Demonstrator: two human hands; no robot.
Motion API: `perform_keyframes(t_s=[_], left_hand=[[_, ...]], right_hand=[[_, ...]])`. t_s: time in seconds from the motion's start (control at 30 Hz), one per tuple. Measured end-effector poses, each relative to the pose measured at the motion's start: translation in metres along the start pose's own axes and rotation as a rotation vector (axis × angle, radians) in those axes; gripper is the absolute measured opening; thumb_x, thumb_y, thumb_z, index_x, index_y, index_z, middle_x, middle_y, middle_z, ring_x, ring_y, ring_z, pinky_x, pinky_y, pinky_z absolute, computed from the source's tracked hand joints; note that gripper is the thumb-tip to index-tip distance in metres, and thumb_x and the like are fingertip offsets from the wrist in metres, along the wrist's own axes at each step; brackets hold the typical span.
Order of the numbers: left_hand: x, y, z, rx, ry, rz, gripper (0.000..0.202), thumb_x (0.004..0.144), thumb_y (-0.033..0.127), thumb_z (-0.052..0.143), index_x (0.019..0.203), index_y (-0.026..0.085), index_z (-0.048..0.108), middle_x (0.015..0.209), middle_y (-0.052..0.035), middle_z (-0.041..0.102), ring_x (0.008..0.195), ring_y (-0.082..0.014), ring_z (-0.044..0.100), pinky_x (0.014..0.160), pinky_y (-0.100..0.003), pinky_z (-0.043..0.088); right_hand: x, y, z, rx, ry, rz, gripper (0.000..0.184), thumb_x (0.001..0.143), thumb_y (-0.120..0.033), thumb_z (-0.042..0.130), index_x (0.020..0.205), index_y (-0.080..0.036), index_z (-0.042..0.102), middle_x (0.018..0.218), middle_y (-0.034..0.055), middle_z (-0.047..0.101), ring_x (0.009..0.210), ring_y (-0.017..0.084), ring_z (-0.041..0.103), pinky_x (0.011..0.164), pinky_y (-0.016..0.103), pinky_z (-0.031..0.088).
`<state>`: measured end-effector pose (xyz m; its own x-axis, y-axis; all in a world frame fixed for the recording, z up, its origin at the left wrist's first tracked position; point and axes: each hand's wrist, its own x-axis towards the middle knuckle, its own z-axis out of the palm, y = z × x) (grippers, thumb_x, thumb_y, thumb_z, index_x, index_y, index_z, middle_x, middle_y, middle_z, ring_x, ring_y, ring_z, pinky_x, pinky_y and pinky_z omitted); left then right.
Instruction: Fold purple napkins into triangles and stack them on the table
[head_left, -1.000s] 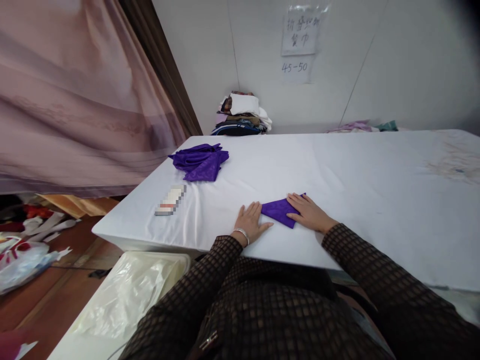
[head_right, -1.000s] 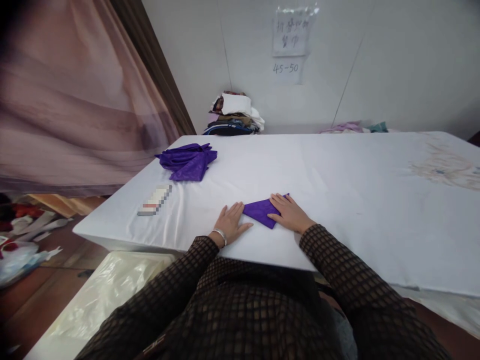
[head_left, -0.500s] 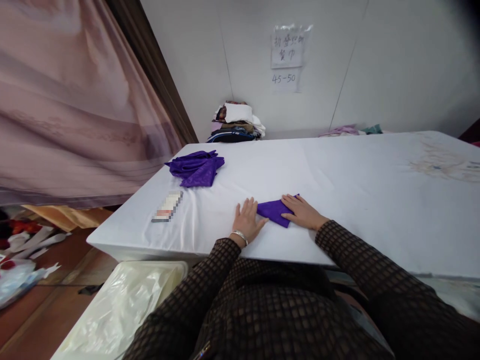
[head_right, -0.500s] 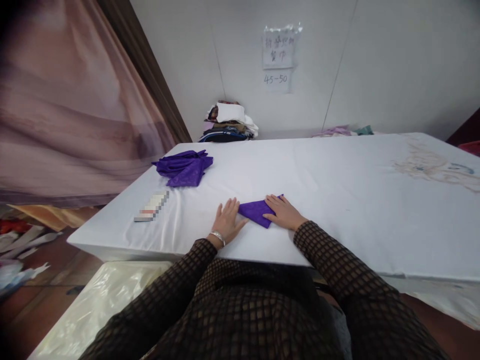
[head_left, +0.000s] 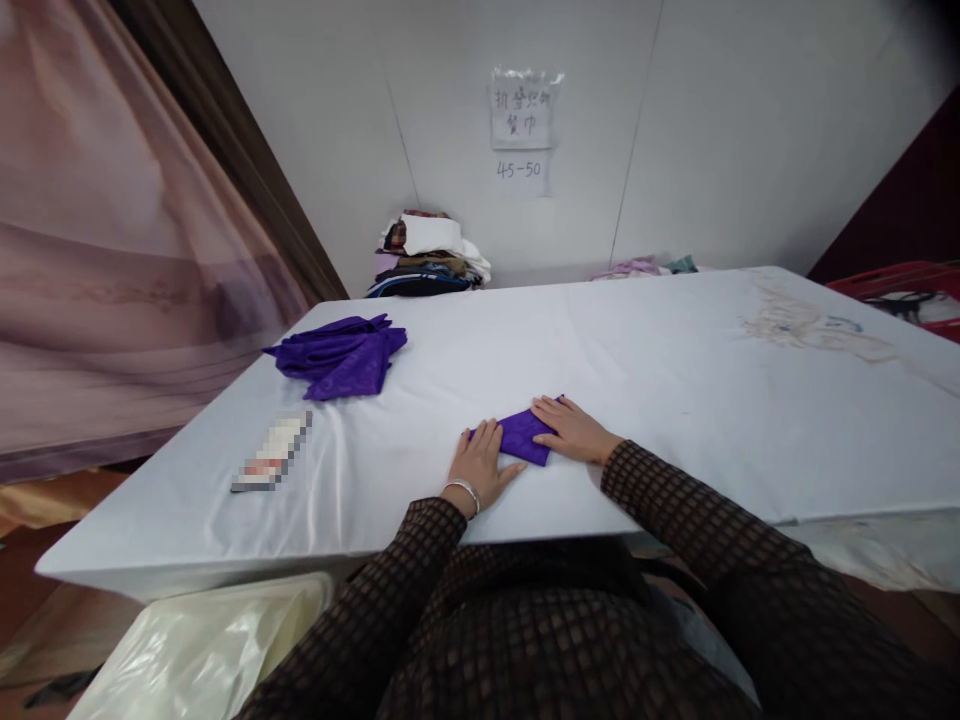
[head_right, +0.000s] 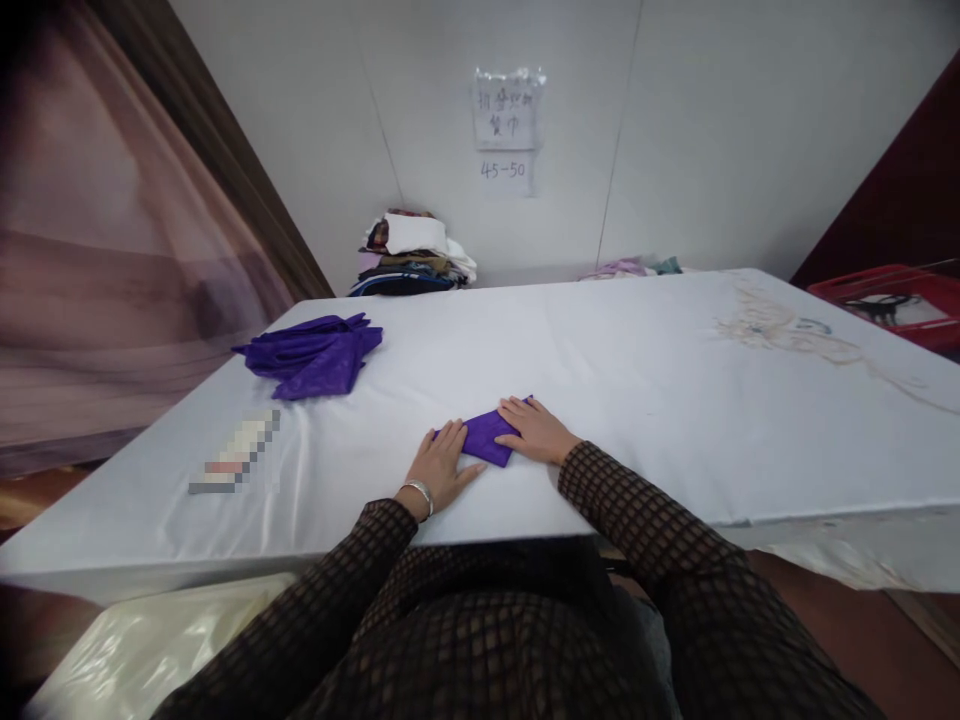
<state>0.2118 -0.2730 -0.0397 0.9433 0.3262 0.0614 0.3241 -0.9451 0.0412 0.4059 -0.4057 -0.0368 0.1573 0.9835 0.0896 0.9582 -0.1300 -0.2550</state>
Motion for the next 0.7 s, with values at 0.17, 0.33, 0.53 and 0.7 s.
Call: perform_keyframes(t_s=[0.17,0.33,0.53,0.7], left_hand=[[0.001,0.003,-0.004,-0.014,-0.02,0.0,0.074,0.088,0.06,0.035,0.141,0.009,0.035,0.149,-0.0147,0.031,0.138,-0.0274,0.025,0.113,-0.047,0.018],[0.004,0.001,-0.014,-0.041,-0.06,-0.012,0.062,0.088,0.047,0.042,0.138,0.01,0.039,0.147,-0.0122,0.035,0.136,-0.0253,0.03,0.112,-0.045,0.022],[0.015,-0.002,-0.024,-0.097,-0.022,-0.013,0.043,0.083,0.018,0.046,0.125,0.017,0.053,0.134,-0.01,0.053,0.123,-0.0233,0.047,0.103,-0.04,0.034],[0.031,-0.01,-0.031,-0.324,-0.035,-0.178,0.033,0.081,0.015,0.049,0.111,0.02,0.062,0.111,-0.0094,0.067,0.109,-0.0256,0.058,0.095,-0.039,0.041]], right_hand=[[-0.005,0.015,-0.004,0.032,-0.014,0.108,0.066,0.092,-0.058,0.027,0.144,-0.018,0.031,0.151,0.009,0.027,0.14,0.026,0.02,0.111,0.05,0.015],[-0.007,0.024,-0.007,0.059,-0.037,0.135,0.056,0.095,-0.043,0.024,0.144,-0.017,0.031,0.151,0.0078,0.026,0.14,0.022,0.02,0.112,0.048,0.014],[-0.009,0.032,-0.014,0.084,-0.116,0.095,0.061,0.085,-0.022,0.032,0.145,-0.013,0.028,0.152,0.009,0.024,0.14,0.019,0.019,0.114,0.045,0.011],[-0.008,0.034,-0.015,0.159,-0.084,0.086,0.062,0.082,-0.024,0.04,0.143,-0.015,0.034,0.15,0.0104,0.029,0.139,0.023,0.024,0.112,0.048,0.012]])
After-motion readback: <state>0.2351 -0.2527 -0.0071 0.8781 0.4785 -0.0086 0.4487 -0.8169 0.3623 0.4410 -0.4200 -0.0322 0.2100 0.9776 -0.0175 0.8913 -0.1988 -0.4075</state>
